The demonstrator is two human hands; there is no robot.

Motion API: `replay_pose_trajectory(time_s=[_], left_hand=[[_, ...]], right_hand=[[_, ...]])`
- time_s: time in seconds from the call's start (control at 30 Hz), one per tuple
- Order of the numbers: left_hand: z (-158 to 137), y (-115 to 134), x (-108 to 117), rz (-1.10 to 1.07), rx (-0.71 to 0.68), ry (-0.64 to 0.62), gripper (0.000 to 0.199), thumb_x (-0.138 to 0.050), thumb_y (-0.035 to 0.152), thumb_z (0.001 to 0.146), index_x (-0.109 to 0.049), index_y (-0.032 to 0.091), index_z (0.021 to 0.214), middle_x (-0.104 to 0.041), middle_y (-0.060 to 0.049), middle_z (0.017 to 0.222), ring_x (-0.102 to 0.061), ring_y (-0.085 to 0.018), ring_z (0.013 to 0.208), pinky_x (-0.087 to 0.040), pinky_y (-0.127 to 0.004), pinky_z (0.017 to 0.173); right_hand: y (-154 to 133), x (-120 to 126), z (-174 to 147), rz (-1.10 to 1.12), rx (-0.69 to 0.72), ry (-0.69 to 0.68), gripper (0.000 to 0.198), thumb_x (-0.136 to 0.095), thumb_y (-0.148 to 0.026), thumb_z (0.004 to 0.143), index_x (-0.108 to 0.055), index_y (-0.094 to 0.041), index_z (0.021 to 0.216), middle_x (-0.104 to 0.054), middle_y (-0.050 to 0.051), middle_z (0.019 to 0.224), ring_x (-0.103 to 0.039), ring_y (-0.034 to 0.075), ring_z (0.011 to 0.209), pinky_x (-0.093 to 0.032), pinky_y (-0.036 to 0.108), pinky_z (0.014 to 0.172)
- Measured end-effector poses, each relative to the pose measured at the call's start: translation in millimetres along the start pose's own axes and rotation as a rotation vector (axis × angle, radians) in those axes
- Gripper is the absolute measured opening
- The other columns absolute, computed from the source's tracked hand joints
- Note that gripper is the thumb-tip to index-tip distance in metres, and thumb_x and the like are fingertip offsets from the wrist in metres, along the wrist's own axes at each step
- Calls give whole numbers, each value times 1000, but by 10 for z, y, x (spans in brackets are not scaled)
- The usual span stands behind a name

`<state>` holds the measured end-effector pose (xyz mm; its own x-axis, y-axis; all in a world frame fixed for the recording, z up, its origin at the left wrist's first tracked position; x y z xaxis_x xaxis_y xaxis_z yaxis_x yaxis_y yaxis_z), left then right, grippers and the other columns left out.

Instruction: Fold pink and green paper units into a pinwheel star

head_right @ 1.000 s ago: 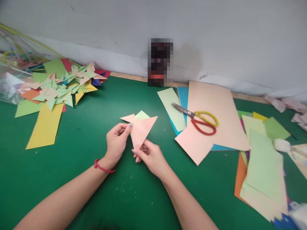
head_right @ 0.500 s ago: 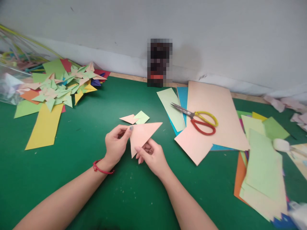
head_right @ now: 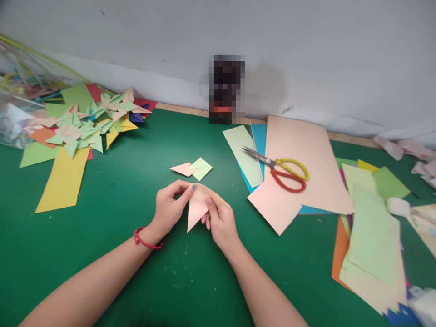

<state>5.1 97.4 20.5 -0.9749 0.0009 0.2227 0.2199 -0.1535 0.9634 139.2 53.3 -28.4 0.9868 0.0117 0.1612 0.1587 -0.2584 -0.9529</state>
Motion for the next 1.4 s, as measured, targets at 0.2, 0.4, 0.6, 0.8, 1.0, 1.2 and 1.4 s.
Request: replay_pose_trajectory(time_s=[0.2, 0.4, 0.6, 0.8, 1.0, 1.2, 1.4], left_hand=[[-5, 15, 7, 19, -16, -5, 15, -56, 28, 81, -64, 17, 73, -65, 0, 65, -58, -11, 59, -46, -20, 57], [-8, 28, -75, 46, -26, -85, 16, -55, 26, 81, -63, 18, 70, -64, 1, 64, -57, -11, 59, -45, -20, 57], [-22, 9, -106, 63, -19, -111, 18, -53, 29, 82, -64, 18, 73, -64, 0, 66, -57, -12, 59, -45, -21, 56], [-20, 9, -109, 71, -25, -115, 17, -53, 29, 82, -63, 18, 73, -64, 0, 66, -57, -12, 59, -45, -20, 56], [-20, 26, -119, 87, -39, -127, 17, -54, 27, 82, -63, 18, 72, -64, 0, 66, -57, -11, 60, -43, -20, 57], [-7, 16, -86, 79, -35, -105, 15, -55, 25, 81, -63, 18, 72, -64, 1, 66, -58, -11, 59, -44, -19, 55], [-5, 22, -35, 43, -26, -48, 15, -56, 26, 81, -63, 17, 72, -65, 1, 66, -58, -11, 60, -46, -19, 58]], right_hand=[[-17, 135, 18, 131, 39, 107, 33, -56, -45, 80, -50, -18, 61, -53, -3, 46, -43, 8, 36, -33, 21, 38], [-24, 269, 31, 93, 66, 178, 30, -62, -42, 76, -52, -18, 60, -48, -5, 40, -44, 10, 35, -35, 22, 38], [-50, 243, -12, 117, 81, 164, 37, -39, -46, 89, -53, -19, 68, -49, -5, 36, -46, 11, 31, -37, 22, 36], [-117, 377, -24, 135, 132, 276, 24, -48, -42, 85, -55, -20, 76, -57, -3, 49, -52, 13, 39, -42, 25, 40], [-15, 506, -43, 244, 114, 412, 30, -43, -44, 87, -52, -21, 70, -58, 0, 55, -57, 16, 50, -44, 26, 44], [4, 489, -10, 420, 131, 371, 42, -31, -49, 90, -55, -18, 75, -59, 1, 52, -58, 17, 47, -44, 29, 41], [-189, 266, -9, -96, 203, 163, 43, -46, -45, 85, -52, -18, 52, -54, 0, 44, -51, 13, 41, -37, 25, 43]])
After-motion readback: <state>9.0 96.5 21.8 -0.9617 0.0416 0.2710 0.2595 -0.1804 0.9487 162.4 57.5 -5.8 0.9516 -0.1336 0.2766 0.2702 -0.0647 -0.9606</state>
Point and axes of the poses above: each hand's wrist, its own z-axis towards the middle knuckle, its own x-axis out of the back of the hand, y = z × x, the point moved 10 cm from there along z, towards the middle knuckle
